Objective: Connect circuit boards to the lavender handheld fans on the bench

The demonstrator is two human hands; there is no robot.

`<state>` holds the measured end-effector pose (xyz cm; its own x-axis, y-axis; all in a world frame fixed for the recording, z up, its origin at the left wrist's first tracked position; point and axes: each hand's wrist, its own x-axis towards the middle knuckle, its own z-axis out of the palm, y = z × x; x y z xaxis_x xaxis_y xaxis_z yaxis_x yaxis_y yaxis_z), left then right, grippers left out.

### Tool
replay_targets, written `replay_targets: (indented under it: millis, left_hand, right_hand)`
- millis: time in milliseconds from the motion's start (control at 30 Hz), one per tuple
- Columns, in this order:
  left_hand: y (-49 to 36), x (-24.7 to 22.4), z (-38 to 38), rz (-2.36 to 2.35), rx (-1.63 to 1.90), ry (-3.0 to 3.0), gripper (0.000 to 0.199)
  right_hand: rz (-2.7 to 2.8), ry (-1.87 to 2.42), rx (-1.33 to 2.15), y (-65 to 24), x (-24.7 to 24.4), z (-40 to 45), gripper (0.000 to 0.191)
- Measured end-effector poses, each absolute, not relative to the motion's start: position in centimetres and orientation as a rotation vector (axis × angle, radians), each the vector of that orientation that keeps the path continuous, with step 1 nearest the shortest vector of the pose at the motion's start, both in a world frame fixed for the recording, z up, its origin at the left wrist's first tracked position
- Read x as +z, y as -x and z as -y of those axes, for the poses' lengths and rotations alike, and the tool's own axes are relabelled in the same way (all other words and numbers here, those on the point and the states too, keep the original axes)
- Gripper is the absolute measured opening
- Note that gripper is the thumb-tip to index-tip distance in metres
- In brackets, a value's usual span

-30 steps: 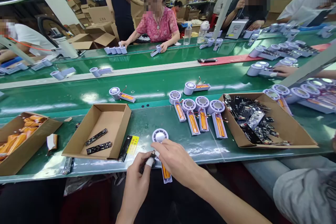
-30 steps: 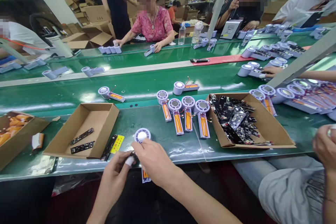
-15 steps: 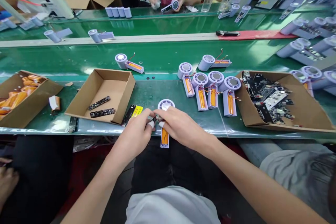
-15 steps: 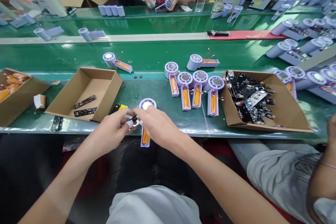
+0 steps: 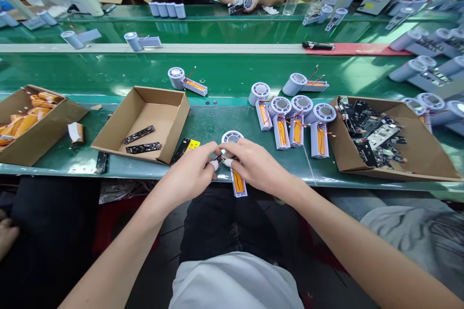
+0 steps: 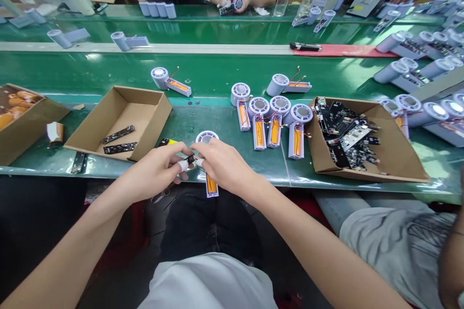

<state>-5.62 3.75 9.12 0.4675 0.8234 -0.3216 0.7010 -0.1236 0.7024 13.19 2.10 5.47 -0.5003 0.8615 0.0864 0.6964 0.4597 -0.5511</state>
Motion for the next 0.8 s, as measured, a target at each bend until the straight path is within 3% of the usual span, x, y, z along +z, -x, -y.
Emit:
replay_targets:
  millis: [133, 300, 633, 800]
  left_hand:
    - [5.8, 8.9, -3.9, -1.212, 0.235, -1.701, 0.016]
    - [5.7, 9.1, -4.0, -1.168, 0.268, -1.604, 0.018]
    - [5.8, 8.9, -2.9, -1.319, 0.307, -2.042, 0.028]
    - [6.0, 8.5, -3.1, -1.362, 0.226, -1.978, 0.022]
  right_hand:
    - [2.428, 1.269, 0.648, -13.6, 5.9, -2.6, 0.024]
    - [2.433, 1.231, 0.727, -14.0, 6.3, -3.2, 0.028]
    - [2.425, 1.239, 0.663, -13.7, 6.2, -3.2, 0.023]
    - [2.422, 1.223, 0.616, -13.7, 6.0, -3.0, 0.018]
